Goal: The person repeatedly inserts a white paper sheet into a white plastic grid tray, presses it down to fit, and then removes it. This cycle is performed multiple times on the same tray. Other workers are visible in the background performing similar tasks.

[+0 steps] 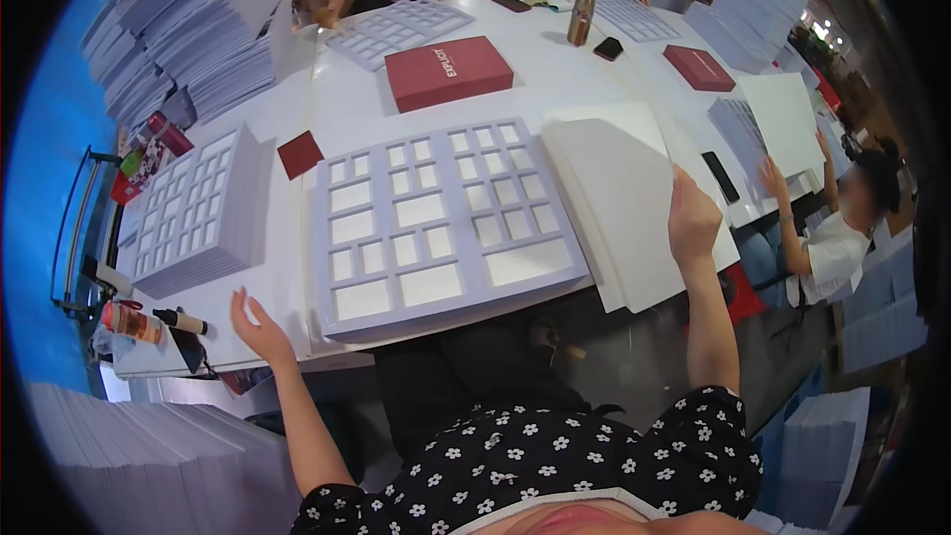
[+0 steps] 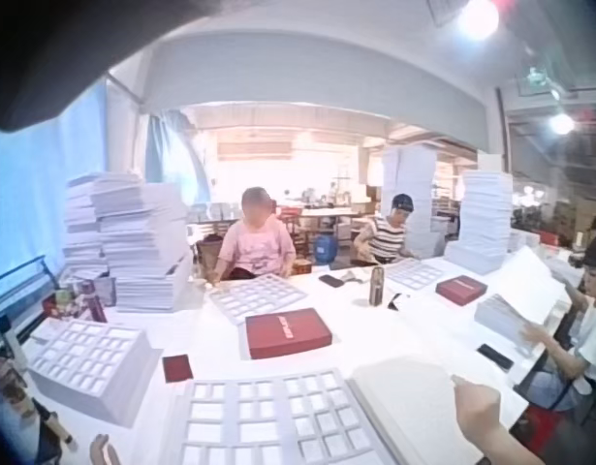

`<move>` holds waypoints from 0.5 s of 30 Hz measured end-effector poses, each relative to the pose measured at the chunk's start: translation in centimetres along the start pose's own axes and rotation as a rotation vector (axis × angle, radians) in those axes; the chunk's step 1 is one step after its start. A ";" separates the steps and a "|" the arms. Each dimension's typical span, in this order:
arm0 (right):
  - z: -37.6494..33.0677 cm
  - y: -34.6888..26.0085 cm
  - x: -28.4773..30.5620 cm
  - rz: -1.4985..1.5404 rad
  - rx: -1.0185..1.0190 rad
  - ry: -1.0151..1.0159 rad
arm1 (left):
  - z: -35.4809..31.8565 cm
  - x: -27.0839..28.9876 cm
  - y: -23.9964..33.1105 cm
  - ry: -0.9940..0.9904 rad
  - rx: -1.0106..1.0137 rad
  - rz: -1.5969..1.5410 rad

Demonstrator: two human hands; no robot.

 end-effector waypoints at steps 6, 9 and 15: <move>-2.7 -8.2 4.4 0.175 0.402 0.415 | -5.7 -1.0 24.2 -0.925 0.294 -0.964; -4.7 -10.9 4.7 0.185 0.444 0.378 | -9.3 -3.7 30.9 -1.487 0.520 -1.002; -7.8 -13.2 4.0 0.243 0.485 0.322 | -12.0 -5.8 38.3 -1.807 0.600 -0.948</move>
Point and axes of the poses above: each hand's wrist, its own z-axis towards the middle knuckle, its own x-axis out of the back of the hand, y = z × x, the point moved 3 cm from there along z, towards the middle knuckle, and after that the axes turned 10 degrees about x, right-handed, at the moved point
